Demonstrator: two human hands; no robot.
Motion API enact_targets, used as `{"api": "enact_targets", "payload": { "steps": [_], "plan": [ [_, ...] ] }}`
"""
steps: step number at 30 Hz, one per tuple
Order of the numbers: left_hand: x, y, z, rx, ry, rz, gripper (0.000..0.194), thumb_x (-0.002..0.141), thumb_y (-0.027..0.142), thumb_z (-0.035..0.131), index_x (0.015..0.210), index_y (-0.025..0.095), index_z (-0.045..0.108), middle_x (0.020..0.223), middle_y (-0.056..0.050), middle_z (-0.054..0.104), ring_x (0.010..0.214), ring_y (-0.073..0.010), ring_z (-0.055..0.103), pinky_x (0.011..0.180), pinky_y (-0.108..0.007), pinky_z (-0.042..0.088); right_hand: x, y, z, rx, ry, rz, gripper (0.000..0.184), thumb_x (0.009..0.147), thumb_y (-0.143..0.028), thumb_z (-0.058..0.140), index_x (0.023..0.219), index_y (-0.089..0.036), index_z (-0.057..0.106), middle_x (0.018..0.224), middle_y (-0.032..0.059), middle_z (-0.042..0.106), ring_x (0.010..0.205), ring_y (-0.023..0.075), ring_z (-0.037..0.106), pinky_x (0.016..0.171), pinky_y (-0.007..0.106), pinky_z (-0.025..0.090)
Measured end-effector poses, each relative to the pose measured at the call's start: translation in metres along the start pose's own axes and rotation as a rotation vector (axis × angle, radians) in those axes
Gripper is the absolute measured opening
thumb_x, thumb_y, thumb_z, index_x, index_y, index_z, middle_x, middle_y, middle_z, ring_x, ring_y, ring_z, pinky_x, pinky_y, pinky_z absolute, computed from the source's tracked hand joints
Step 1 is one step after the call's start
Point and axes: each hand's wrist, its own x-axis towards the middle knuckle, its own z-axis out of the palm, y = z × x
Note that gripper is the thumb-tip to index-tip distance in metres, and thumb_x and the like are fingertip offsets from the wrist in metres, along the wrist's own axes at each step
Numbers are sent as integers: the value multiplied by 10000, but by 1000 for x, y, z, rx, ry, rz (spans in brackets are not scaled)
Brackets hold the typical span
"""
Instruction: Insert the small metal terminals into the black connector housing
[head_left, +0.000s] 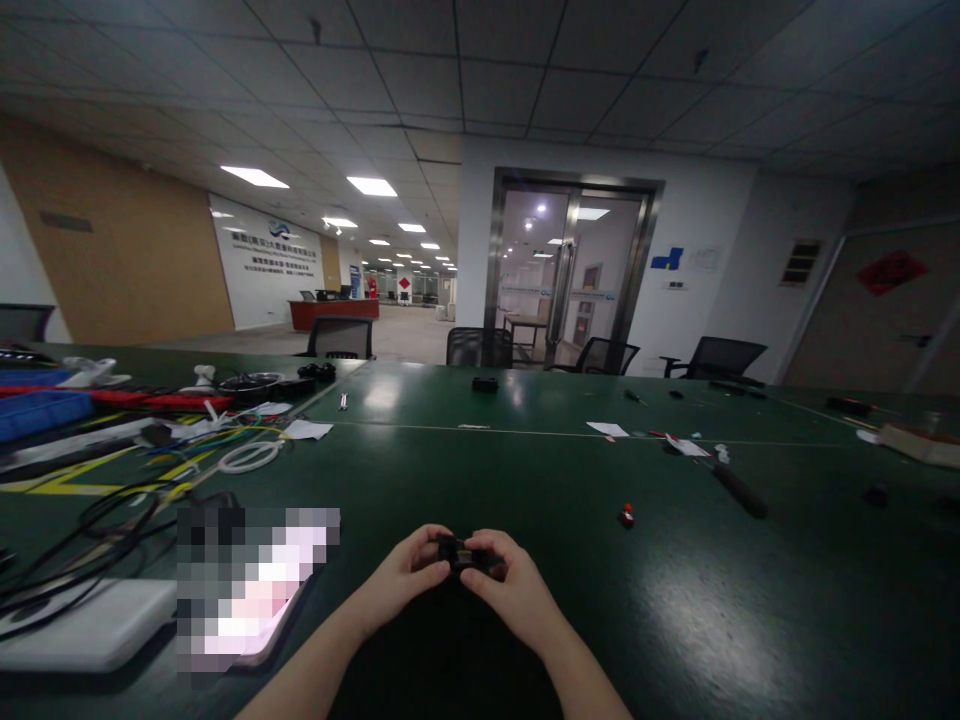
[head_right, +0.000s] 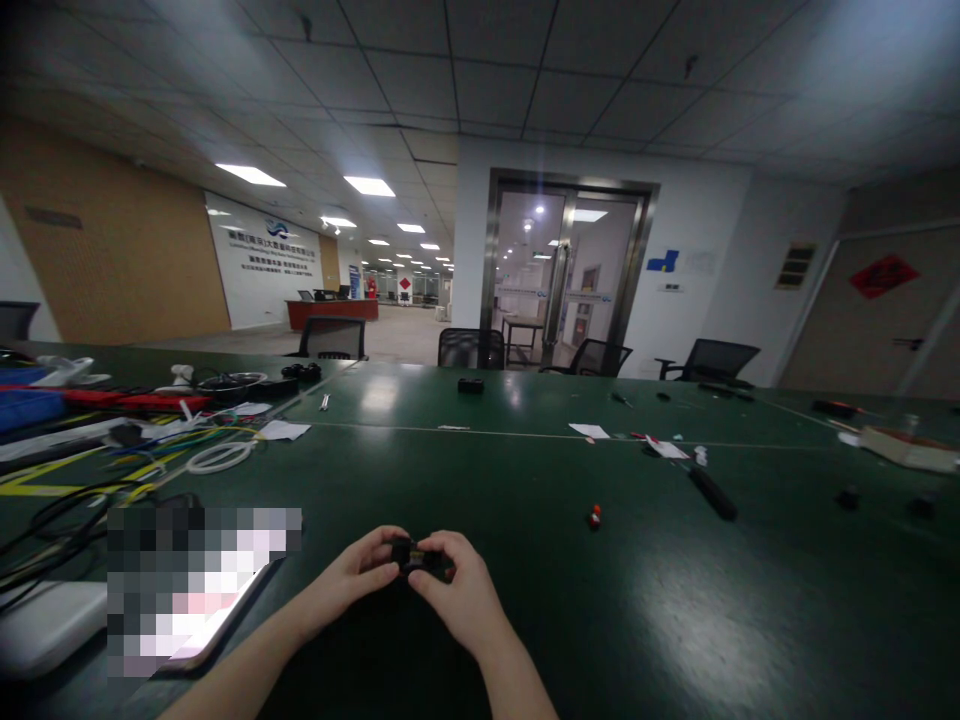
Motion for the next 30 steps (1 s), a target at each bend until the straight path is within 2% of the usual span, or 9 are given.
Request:
{"api": "enact_targets", "payload": {
  "steps": [4,9,13,17,23,30],
  "plan": [
    [1,-2,0,9,-10,15,379,732,331,639,1051,221,467,931,-23,604,922,-201,557,796,-316,398,0,-1,1,-12,2,10,197,667,-282,631,863,-272,645,1158,-5,518,1078,243,473,856,359,372],
    [2,-4,0,30,-10,13,384,734,355,635,1047,214,463,909,-21,600,894,-198,560,773,-308,404,2,-2,0,-5,67,-63,140,696,-269,605,832,-251,636,1098,10,561,1078,236,477,903,371,334],
    [2,-6,-2,14,-23,17,385,749,359,625,1062,211,455,939,-34,606,903,-202,568,785,-316,407,7,1,-3,89,146,-23,229,699,-300,611,919,-237,622,1036,22,606,1025,231,515,906,381,347],
    [2,-9,-3,32,-8,22,381,753,362,623,1063,208,463,968,-44,621,934,-212,569,814,-329,405,6,-1,-7,254,169,3,266,697,-336,621,931,-208,612,949,34,634,950,220,559,864,364,404],
    [1,-7,-3,28,2,28,369,754,364,622,1057,215,471,1001,-47,631,967,-218,569,848,-344,397,7,-2,-10,400,295,72,298,662,-344,652,927,-216,603,996,35,622,1009,224,532,876,365,407],
    [0,-1,-2,6,-2,1,401,738,371,639,1066,223,461,1039,-52,621,1012,-228,556,893,-359,380,13,11,-14,564,361,96,405,616,-375,684,979,-233,574,1056,41,599,997,228,535,818,360,436]
  ]
}}
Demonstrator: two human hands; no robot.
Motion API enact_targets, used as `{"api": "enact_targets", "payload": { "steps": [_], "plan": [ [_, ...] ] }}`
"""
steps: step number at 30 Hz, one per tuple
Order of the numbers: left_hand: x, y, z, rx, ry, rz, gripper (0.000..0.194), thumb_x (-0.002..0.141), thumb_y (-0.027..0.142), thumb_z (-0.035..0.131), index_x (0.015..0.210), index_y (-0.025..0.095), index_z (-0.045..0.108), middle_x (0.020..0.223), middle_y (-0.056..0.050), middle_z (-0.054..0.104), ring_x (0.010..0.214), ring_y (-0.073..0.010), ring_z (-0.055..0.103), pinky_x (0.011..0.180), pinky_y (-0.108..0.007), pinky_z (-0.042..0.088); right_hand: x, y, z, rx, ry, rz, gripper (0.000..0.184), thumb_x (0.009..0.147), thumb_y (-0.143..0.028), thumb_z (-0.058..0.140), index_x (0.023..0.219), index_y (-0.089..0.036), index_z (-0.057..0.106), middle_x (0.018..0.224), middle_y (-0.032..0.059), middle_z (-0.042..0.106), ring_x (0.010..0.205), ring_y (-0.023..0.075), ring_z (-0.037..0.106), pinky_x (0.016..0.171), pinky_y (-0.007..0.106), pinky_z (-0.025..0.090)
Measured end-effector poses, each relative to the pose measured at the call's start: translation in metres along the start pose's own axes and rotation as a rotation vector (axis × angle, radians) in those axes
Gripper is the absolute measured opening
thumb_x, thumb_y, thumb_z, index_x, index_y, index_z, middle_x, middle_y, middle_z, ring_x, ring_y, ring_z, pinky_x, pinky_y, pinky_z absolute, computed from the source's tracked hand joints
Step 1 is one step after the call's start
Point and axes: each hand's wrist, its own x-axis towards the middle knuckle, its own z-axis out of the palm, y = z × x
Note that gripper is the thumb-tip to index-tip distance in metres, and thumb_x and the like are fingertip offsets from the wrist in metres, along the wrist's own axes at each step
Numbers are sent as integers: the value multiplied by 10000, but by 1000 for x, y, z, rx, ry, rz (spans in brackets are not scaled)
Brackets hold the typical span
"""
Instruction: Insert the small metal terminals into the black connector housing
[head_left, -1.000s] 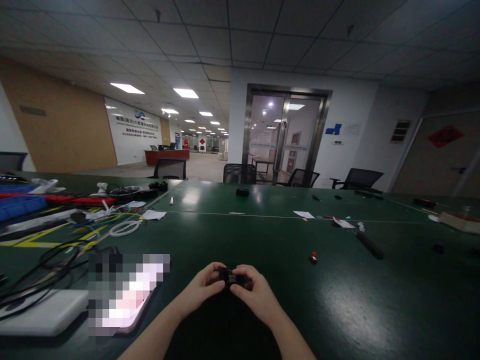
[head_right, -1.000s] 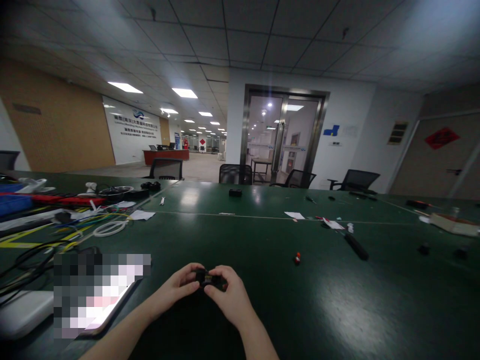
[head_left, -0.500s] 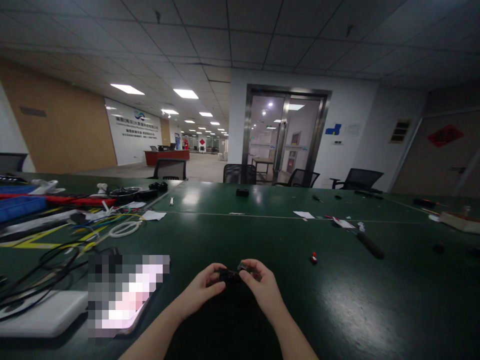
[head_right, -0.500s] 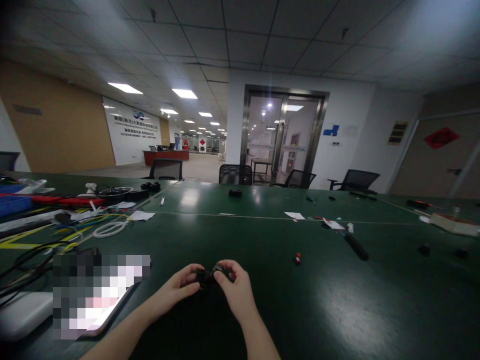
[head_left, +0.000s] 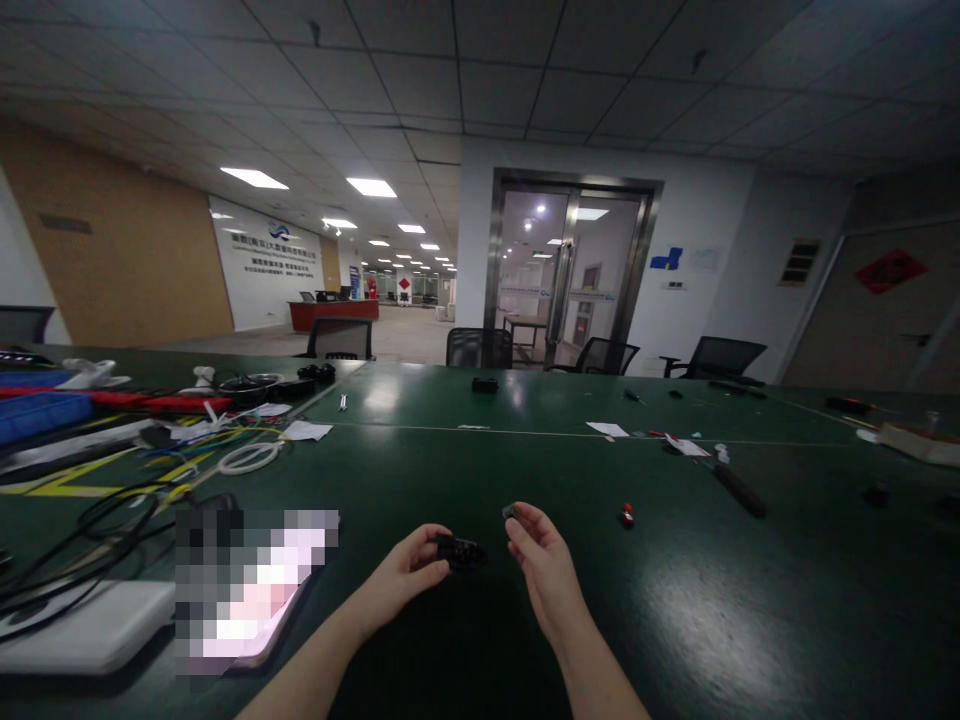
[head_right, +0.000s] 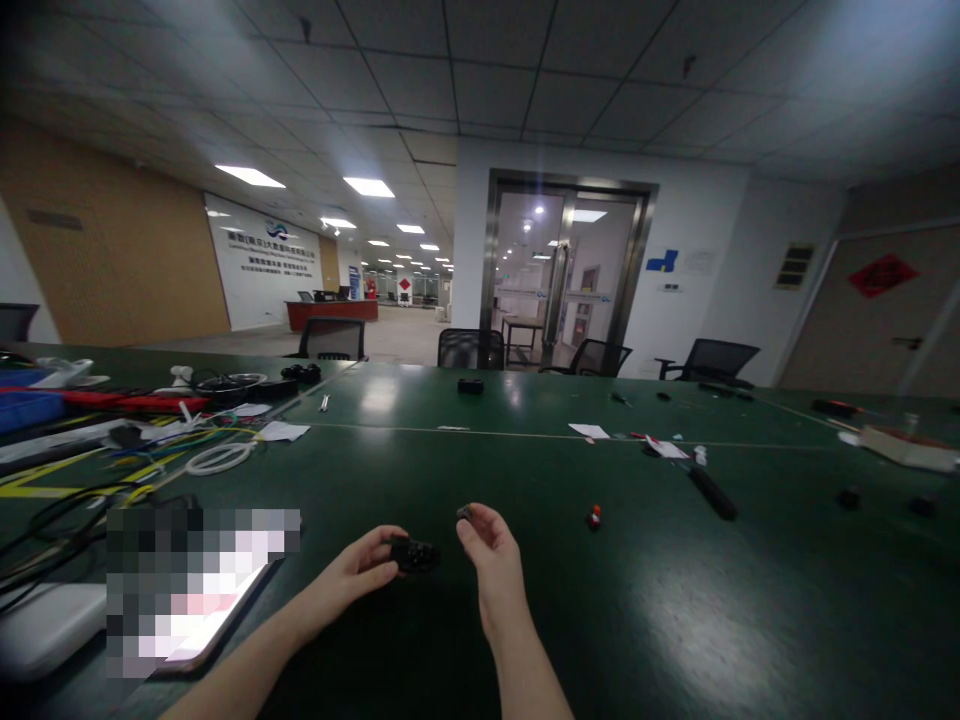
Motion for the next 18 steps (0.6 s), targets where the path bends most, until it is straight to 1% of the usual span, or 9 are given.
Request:
{"api": "enact_targets", "payload": {
  "steps": [5,11,15,18],
  "plan": [
    [0,0,1,-2,11,2,415,729,376,644,1067,222,459,1048,-56,619,1010,-228,555,893,-359,375,0,-2,-2,42,3,23,393,645,-379,661,1000,-245,558,1105,45,586,1004,222,538,791,342,444],
    [0,0,1,-2,19,-5,420,716,381,653,1063,225,474,1021,-49,624,1012,-232,554,907,-370,367,1,-1,-2,58,20,8,422,632,-415,663,997,-235,555,1079,56,605,985,219,557,767,329,451],
    [-1,1,0,-15,-3,1,395,734,361,637,1073,235,478,1052,-51,616,1034,-237,544,916,-381,360,3,1,-4,55,23,22,415,640,-422,656,1002,-245,558,1071,49,608,963,218,566,760,331,458],
    [-1,1,0,-6,7,-5,402,737,360,634,1082,230,475,1051,-55,619,1026,-238,548,913,-382,362,3,2,-5,71,30,35,400,645,-419,657,997,-252,567,1069,42,607,949,217,566,763,336,460]
  ]
}}
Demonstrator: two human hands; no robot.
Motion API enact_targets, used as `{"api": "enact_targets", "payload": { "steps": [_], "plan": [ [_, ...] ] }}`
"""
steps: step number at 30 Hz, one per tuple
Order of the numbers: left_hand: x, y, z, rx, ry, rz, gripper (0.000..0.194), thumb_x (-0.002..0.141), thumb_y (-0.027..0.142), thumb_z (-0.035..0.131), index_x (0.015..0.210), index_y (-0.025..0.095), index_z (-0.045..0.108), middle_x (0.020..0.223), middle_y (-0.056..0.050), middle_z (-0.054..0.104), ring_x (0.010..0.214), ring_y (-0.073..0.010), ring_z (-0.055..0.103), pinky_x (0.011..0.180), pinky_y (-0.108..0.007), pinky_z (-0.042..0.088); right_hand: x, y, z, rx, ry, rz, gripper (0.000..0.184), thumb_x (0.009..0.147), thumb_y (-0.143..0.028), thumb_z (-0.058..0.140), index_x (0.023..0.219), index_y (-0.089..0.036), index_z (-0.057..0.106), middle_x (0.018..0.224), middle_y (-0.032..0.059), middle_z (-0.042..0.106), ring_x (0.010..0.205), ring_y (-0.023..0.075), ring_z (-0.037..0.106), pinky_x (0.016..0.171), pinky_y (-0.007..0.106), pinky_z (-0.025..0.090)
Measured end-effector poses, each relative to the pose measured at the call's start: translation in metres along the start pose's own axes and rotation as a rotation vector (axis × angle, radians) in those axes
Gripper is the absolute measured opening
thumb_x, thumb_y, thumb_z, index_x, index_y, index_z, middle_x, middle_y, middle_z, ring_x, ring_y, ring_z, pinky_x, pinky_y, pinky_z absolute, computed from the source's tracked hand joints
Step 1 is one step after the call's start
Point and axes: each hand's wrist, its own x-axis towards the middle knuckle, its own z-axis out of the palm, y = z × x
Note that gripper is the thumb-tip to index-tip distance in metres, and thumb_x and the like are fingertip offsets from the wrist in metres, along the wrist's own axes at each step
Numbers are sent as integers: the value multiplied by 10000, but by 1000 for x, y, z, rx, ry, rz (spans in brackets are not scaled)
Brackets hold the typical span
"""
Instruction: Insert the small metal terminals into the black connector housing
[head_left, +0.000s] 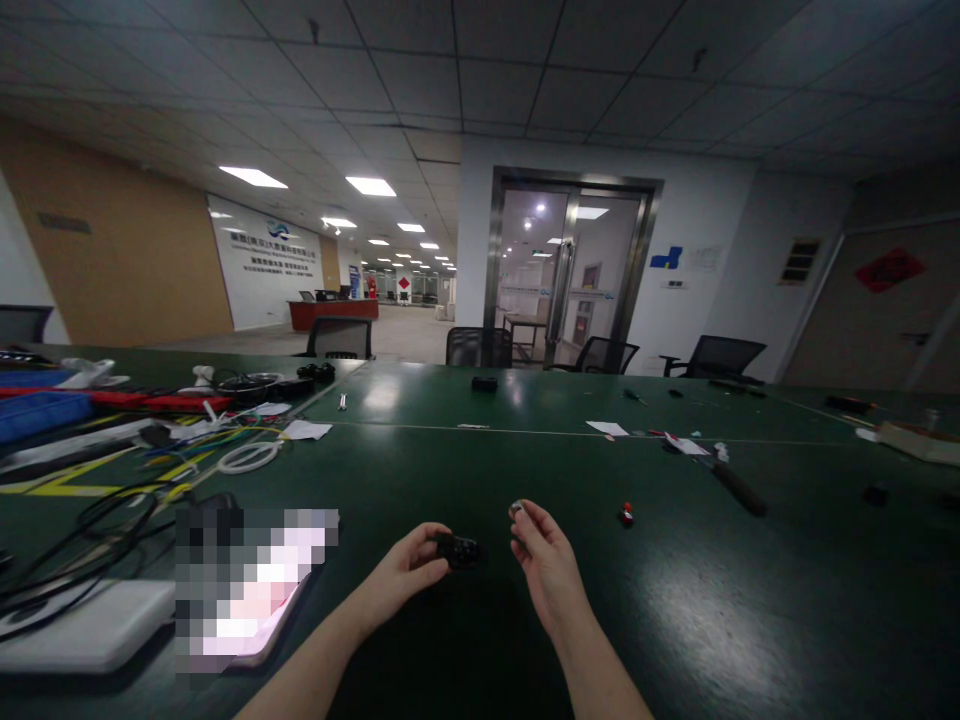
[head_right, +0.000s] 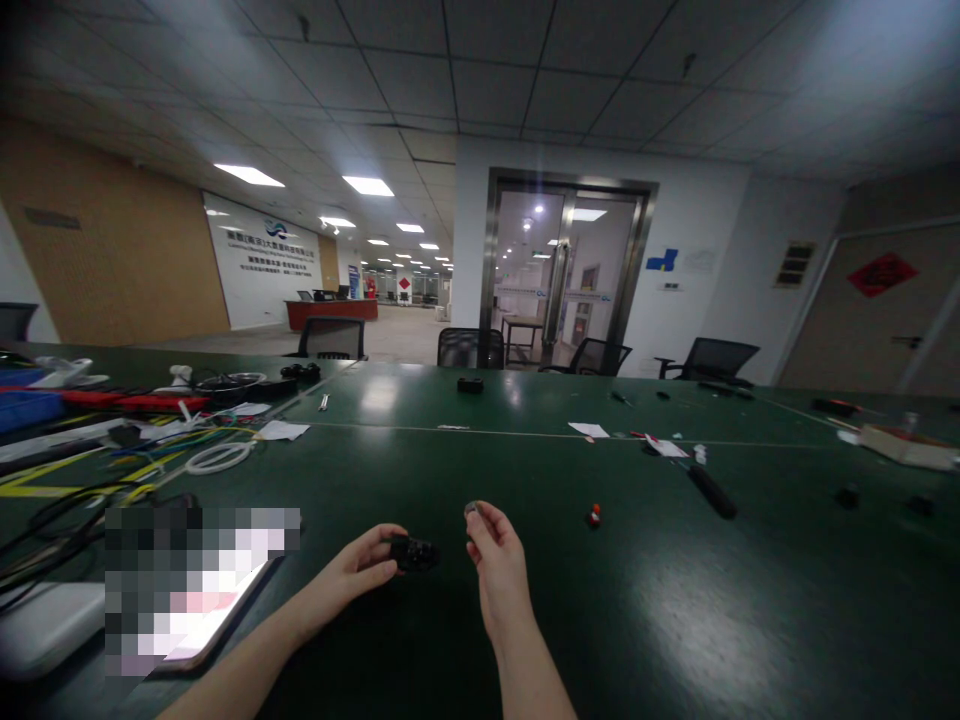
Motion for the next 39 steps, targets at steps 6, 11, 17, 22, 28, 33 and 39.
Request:
{"api": "enact_targets", "payload": {
  "steps": [6,11,17,22,28,33,39],
  "plan": [
    [0,1,1,15,1,-17,405,743,362,630,1083,223,460,1065,-56,619,1024,-230,553,905,-368,369,2,1,-2,20,17,22,395,643,-447,661,983,-257,591,1043,37,609,899,213,575,761,351,469],
    [0,0,0,0,-5,3,383,758,330,620,1082,220,448,1063,-60,618,1018,-228,556,908,-375,366,1,0,-2,-13,26,12,403,664,-471,632,993,-242,591,1016,50,614,866,208,586,748,341,479],
    [1,-2,0,-4,-7,0,399,745,351,627,1075,219,446,1033,-54,622,1010,-235,556,900,-376,365,-1,-1,1,114,36,38,384,628,-417,693,969,-260,610,924,16,632,749,146,579,667,270,473],
    [3,-5,0,8,14,6,428,713,374,653,1056,215,451,1010,-58,626,977,-235,564,879,-370,372,0,1,2,207,40,32,350,618,-371,719,940,-274,620,840,-21,636,656,90,542,602,207,446],
    [1,-2,1,-4,6,0,416,717,368,652,1056,224,458,1014,-48,620,1011,-239,549,904,-379,359,2,4,0,187,40,63,340,631,-410,701,925,-247,648,869,12,643,702,118,554,640,239,473],
    [1,-2,1,-7,-1,4,408,731,356,643,1063,220,447,1014,-47,621,1001,-232,558,900,-378,365,0,2,1,190,18,70,355,643,-417,690,947,-238,648,892,23,648,727,125,564,676,253,478],
    [1,-2,1,-18,-4,11,388,742,329,635,1065,224,448,1029,-45,624,1006,-227,561,900,-375,366,-3,0,3,210,-16,70,395,636,-364,707,1003,-245,623,925,26,652,734,123,570,684,251,473]
  ]
}}
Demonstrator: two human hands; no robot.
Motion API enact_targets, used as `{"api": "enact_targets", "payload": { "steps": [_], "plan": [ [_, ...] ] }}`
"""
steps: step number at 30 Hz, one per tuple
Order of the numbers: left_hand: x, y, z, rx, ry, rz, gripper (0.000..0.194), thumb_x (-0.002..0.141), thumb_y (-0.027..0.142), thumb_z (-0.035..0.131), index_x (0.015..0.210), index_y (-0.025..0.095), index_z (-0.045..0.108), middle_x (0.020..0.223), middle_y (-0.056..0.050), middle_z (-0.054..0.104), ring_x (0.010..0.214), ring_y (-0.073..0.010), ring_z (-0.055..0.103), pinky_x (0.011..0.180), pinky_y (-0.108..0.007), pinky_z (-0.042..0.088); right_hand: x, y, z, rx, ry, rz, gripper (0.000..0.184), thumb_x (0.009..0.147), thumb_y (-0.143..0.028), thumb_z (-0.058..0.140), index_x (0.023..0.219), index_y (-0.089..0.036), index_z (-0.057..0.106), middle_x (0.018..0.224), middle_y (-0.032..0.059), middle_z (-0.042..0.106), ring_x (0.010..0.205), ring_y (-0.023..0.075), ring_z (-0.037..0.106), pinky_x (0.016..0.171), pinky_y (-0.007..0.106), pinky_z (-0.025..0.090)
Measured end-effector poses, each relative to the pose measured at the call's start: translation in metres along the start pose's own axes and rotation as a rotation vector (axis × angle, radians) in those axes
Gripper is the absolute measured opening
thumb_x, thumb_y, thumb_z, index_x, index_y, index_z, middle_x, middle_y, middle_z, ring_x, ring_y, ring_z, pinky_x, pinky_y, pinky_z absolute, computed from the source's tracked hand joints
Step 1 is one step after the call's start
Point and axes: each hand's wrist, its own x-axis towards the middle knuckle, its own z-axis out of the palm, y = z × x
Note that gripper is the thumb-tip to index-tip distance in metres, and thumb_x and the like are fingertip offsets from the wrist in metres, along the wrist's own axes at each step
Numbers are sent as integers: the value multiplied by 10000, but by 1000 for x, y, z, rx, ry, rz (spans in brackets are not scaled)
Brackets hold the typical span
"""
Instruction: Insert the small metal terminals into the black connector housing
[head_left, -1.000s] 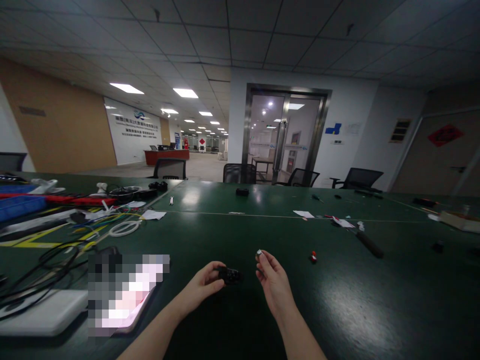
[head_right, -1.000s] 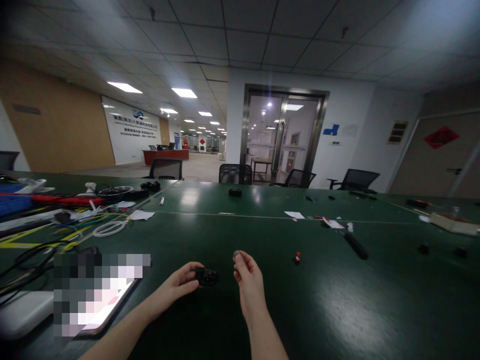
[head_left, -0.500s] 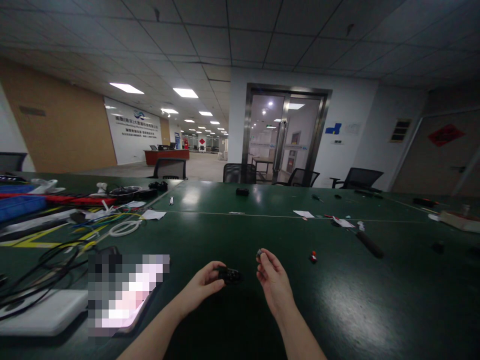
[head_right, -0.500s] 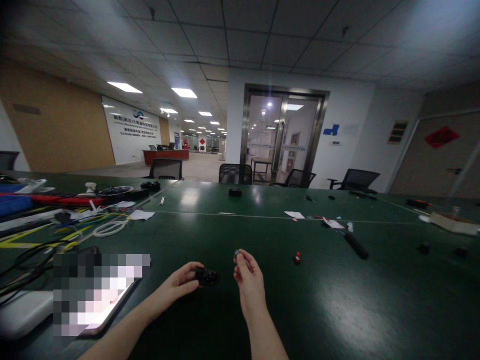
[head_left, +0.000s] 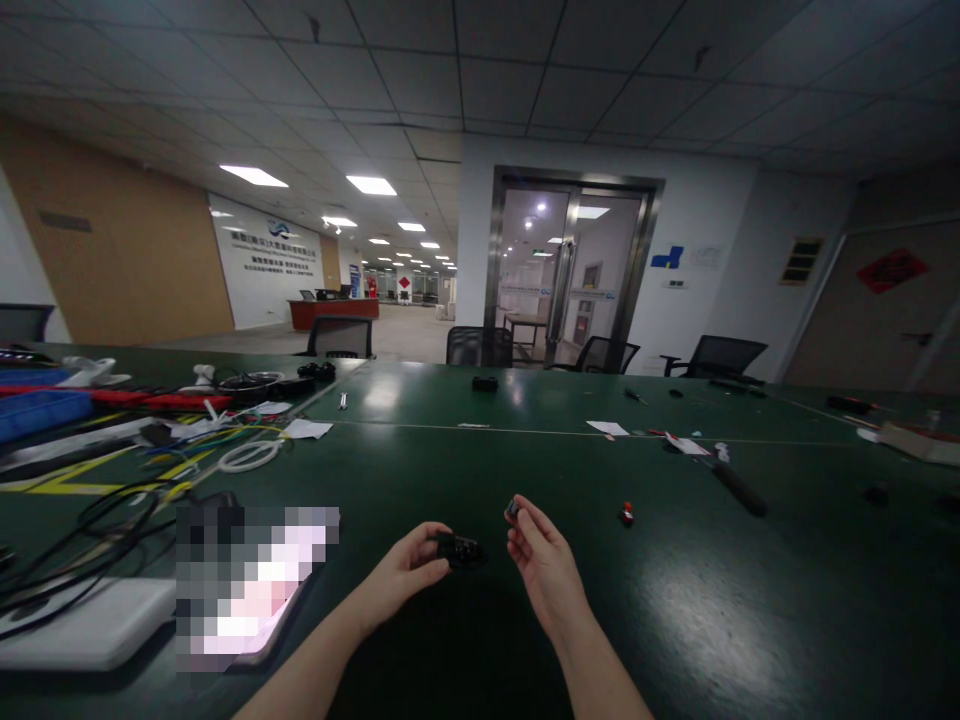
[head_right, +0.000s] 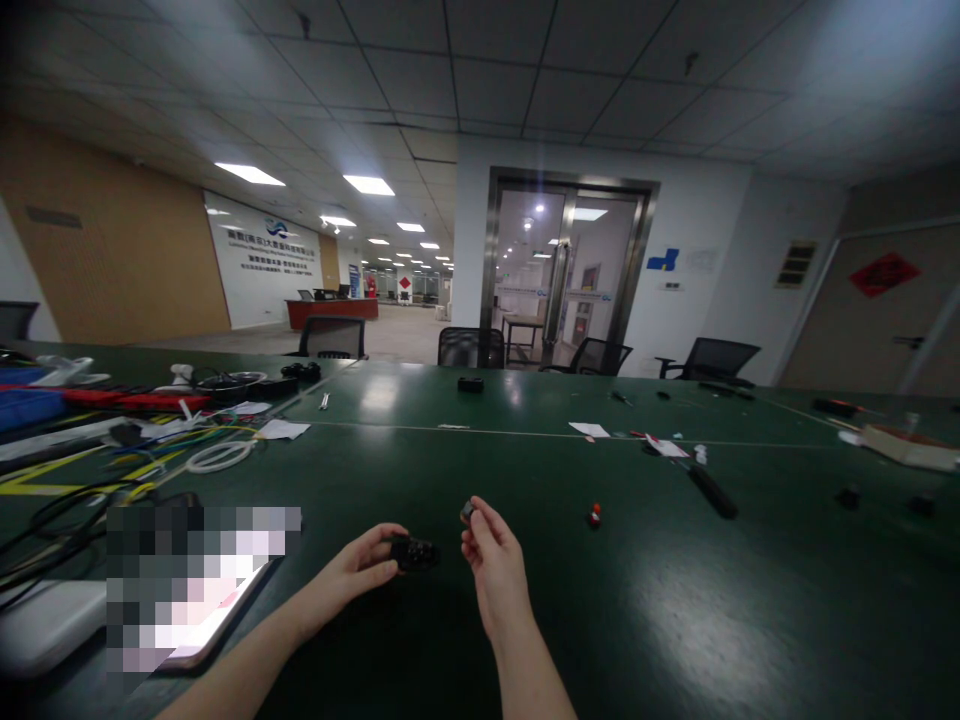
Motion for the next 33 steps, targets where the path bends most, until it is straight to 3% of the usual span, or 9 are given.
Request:
{"api": "enact_targets", "payload": {
  "steps": [11,17,23,27,33],
  "plan": [
    [2,-4,-1,5,-8,10,391,745,338,634,1070,221,452,1044,-53,626,998,-217,561,871,-344,376,-4,-4,3,-163,-44,-9,360,627,-345,705,955,-210,643,1029,54,630,922,200,567,826,336,450],
    [1,-3,0,16,13,18,400,724,356,651,1053,215,472,989,-47,622,938,-210,567,814,-321,391,-11,-3,11,-409,-170,-51,357,649,-361,678,965,-203,636,1000,50,645,984,214,552,870,343,409],
    [2,-1,1,-1,-6,18,420,707,372,661,1047,210,474,922,-33,608,896,-202,563,787,-315,396,-17,-1,18,-651,-308,-145,279,673,-360,640,903,-202,658,993,44,611,925,221,556,825,347,416],
    [1,-1,1,10,5,14,413,713,367,656,1048,211,473,912,-26,604,892,-196,557,781,-309,397,-20,0,19,-777,-292,-156,198,690,-324,621,865,-248,673,1108,16,543,1021,231,503,854,349,382],
    [1,-1,0,28,15,-3,408,711,360,659,1045,220,471,928,-22,599,897,-194,550,782,-308,397,-19,5,16,-769,-302,-155,156,682,-291,630,829,-274,680,1073,-7,551,1024,221,500,844,329,381]
  ]
}}
